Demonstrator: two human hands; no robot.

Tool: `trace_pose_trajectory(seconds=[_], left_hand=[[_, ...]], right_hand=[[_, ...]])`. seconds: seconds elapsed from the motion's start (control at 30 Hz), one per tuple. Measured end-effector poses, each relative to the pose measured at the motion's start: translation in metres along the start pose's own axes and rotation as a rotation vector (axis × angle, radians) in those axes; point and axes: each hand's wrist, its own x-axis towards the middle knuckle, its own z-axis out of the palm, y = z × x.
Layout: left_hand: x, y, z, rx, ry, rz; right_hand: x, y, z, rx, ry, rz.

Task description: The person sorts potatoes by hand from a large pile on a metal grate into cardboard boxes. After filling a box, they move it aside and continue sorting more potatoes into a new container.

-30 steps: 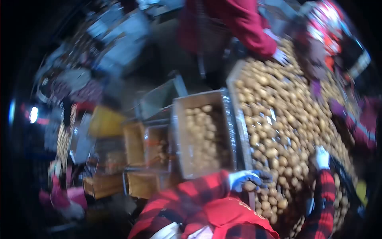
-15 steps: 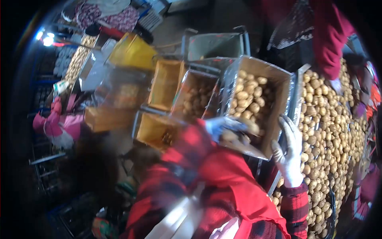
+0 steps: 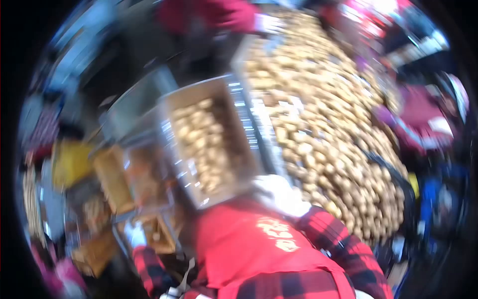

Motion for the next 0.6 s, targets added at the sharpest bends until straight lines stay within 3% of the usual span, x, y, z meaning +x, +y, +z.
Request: trace_pose_trajectory(seconds=[0.03,0.1,0.2,0.27,0.33,0.4,0.43,0.5,0.53,0.6], left_hand=[[0.04,-0.01,0.005,0.053,0.25,0.128],[0.039,0.099,0.06,-0.013,0.271,0.542],[0.01,0.232,0.147,-0.124,-0.11,0.736],[-0.023,0.286,0.204,-0.213,-0.289,0.592],[-0.042,0.308,0.26,-0.226,-0.479,0.685],[-0.08,0.334,0.31,-0.207,-0.703,0.682],[-0.11,0.348,0.329,-0.183,-0.761,0.725],[-0.156,0.356,0.361,-0.142,-0.947,0.656],[-0.167,0.35,0.38,-0.091,-0.984,0.812],[-0.198,0.354,0.398,-0.097,-1.188,0.733]], right_hand=[[-0.007,-0.015,-0.008,-0.051,0.053,0.004],[-0.042,0.008,-0.002,-0.099,0.148,0.096],[-0.09,0.029,-0.002,-0.289,0.324,0.283],[-0.117,0.04,-0.015,-0.395,0.416,0.396],[-0.135,0.069,-0.027,-0.819,0.62,0.557],[-0.116,0.08,-0.062,-0.71,0.433,0.779],[-0.105,0.094,-0.066,-0.711,0.458,0.813],[-0.081,0.131,-0.067,-0.824,0.31,0.91],[-0.072,0.147,-0.072,-0.874,0.23,0.955],[-0.066,0.166,-0.083,-0.954,0.184,0.858]])
